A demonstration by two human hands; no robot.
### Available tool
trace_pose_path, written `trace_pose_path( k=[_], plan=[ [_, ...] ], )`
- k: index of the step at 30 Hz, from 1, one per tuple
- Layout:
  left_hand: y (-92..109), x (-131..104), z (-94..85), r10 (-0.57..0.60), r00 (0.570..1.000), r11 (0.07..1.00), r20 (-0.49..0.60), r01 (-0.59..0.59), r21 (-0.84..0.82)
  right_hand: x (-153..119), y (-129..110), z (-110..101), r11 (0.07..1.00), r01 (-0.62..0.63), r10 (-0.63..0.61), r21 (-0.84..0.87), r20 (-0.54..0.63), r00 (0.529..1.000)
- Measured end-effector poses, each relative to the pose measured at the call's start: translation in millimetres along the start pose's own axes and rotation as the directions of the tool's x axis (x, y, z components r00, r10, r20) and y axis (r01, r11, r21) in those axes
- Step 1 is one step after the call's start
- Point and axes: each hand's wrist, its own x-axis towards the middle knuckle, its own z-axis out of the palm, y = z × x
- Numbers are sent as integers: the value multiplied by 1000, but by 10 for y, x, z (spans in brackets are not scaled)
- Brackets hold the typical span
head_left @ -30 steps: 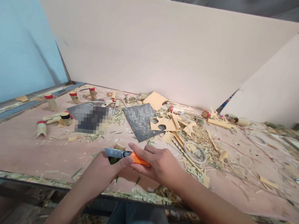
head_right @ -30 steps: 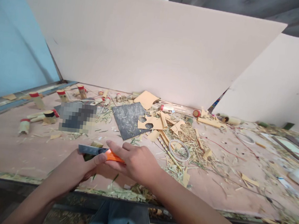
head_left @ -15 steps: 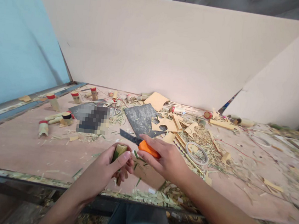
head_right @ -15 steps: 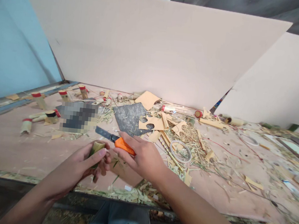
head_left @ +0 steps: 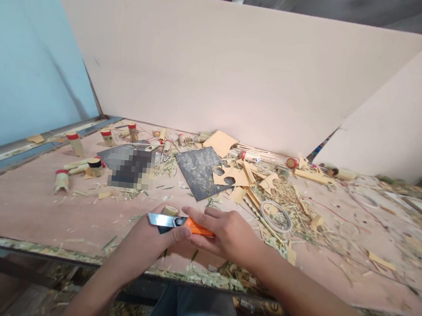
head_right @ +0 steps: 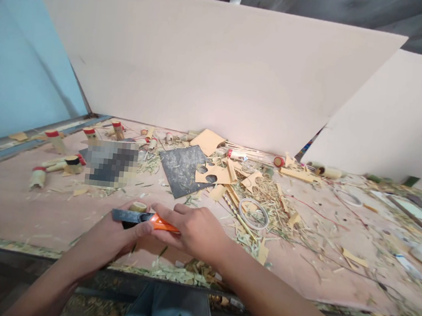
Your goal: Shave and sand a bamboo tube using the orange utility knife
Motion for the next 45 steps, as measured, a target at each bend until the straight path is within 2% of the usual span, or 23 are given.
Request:
trace_pose_path(
  k=[5, 7, 9, 12, 15, 17, 19, 24, 27, 31, 35, 38, 41, 45],
  plan=[
    [-29, 16, 21, 16, 992, 990, -127, 2, 138, -37, -39, 27, 995, 1, -3, -101, -18, 1000],
    [-42, 30, 33, 47, 981, 985, -189, -14, 173, -31, -69, 37, 989, -99, 94, -107, -50, 994],
    [-52, 42, 40, 51, 978, 985, -204, -16, 171, -14, -89, 44, 970, -227, 220, -88, -87, 972],
    [-44, 41, 44, 21, 990, 992, -141, -2, 129, 11, -78, 25, 959, -279, 274, -52, -92, 957],
    [-10, 18, 48, -17, 999, 999, -48, 15, -29, 21, -54, -52, 957, -292, 291, 4, -95, 952],
    [10, 3, 47, -28, 1000, 993, 7, 29, -111, 11, -74, -116, 938, -344, 347, 49, -112, 931],
    [14, -3, 40, -13, 999, 993, 51, 18, -115, -22, -139, -150, 910, -403, 413, 102, -127, 902],
    [-28, 10, 23, 64, 986, 989, 151, -43, -140, -197, -375, -9, 832, -496, 531, 249, -98, 842],
    [-46, 7, 22, 21, 982, 991, 185, 4, -132, -281, -440, 112, 821, -498, 539, 281, -89, 838],
    [-26, -21, 4, 14, 985, 994, 173, 6, -113, -316, -453, 148, 807, -507, 557, 302, -106, 824],
    [14, -36, -6, -41, 988, 995, 147, 55, -89, -338, -490, 119, 869, -445, 466, 217, -59, 883],
    [33, -26, 2, -9, 986, 997, 165, 22, -79, -354, -521, 111, 902, -397, 407, 167, -27, 913],
    [48, -23, 18, 60, 992, 998, 114, -61, 10, -355, -534, 121, 913, -381, 390, 144, -37, 920],
    [45, -38, 58, 66, 997, 974, -26, -59, 218, -351, -549, 160, 910, -406, 412, 83, -77, 908]
  ],
)
